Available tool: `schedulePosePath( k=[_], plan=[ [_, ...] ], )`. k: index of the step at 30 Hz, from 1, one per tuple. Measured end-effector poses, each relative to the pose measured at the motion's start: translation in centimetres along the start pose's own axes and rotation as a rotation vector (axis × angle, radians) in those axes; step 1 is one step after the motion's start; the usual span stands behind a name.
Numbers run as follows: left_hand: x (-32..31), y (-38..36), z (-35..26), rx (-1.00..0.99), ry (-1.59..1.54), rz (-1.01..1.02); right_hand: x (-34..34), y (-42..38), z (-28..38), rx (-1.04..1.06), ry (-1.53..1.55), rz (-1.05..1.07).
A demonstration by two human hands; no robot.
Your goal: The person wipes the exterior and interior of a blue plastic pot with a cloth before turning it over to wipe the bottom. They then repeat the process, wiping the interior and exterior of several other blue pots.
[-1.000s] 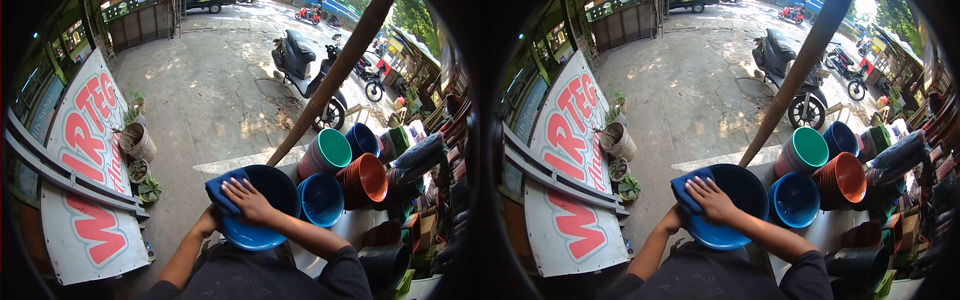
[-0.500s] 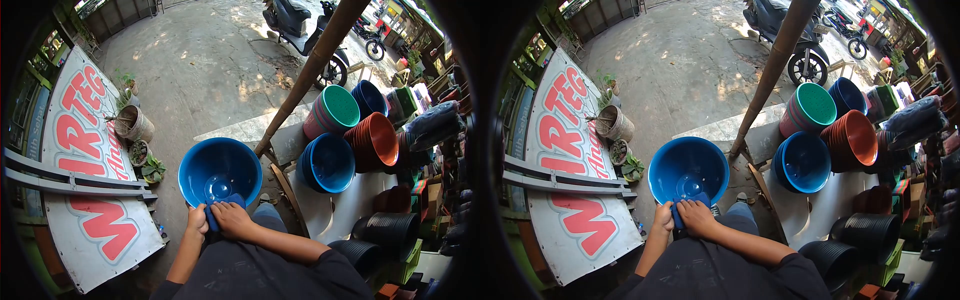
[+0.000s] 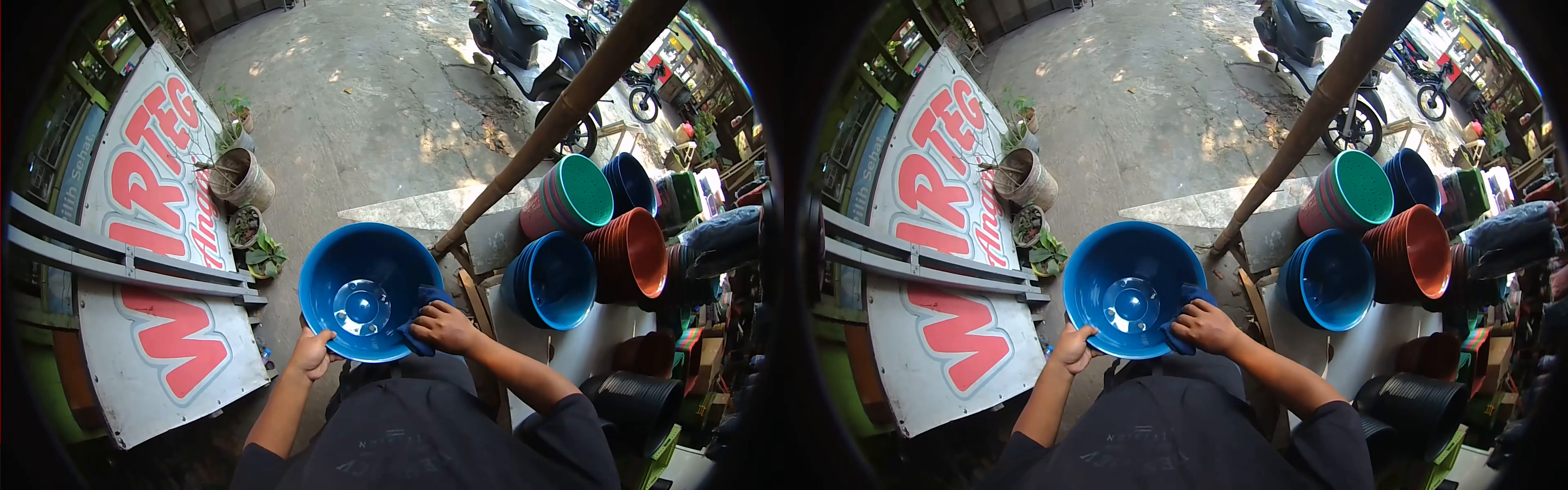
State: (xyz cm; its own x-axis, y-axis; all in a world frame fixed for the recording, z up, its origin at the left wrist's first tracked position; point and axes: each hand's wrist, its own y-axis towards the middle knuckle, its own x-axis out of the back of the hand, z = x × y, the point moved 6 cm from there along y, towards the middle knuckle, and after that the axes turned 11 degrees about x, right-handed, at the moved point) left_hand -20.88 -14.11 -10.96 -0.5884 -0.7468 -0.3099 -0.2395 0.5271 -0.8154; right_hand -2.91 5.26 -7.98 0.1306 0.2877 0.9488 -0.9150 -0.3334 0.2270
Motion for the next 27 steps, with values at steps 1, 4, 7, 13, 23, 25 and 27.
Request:
schedulePosePath(
  k=[1, 4, 7, 13, 23, 25, 27],
  plan=[
    [-0.4, -0.4, -1.0, -0.056, 0.021, -0.065, 0.1, 0.3, 0.4, 0.008, -0.002, -0.002],
    [-2.0, -0.4, -1.7, -0.191, -0.033, -0.166, 0.2, 1.8, 1.6, -0.049, -0.073, -0.016],
    [-4.2, 3.0, 3.4, -0.230, -0.123, -0.163, 0.2, 4.6, 2.5, -0.288, -0.019, -0.195],
    [-4.7, 3.2, 1.5, -0.293, -0.179, -0.183, -0.4, 5.1, 3.6, -0.341, 0.048, -0.219],
    [-2.3, -0.8, -4.4, -0.144, 0.162, -0.074, -0.6, -2.0, 0.1, -0.065, -0.120, -0.052],
    [-3.1, -1.1, -4.1, -0.230, 0.160, -0.131, -0.3, -1.2, 0.6, -0.121, -0.117, -0.094],
    [-5.9, -5.5, -5.7, -1.048, 0.830, -0.763, -0.7, 0.0, 1.1, -0.198, -0.097, -0.149]
  ],
)
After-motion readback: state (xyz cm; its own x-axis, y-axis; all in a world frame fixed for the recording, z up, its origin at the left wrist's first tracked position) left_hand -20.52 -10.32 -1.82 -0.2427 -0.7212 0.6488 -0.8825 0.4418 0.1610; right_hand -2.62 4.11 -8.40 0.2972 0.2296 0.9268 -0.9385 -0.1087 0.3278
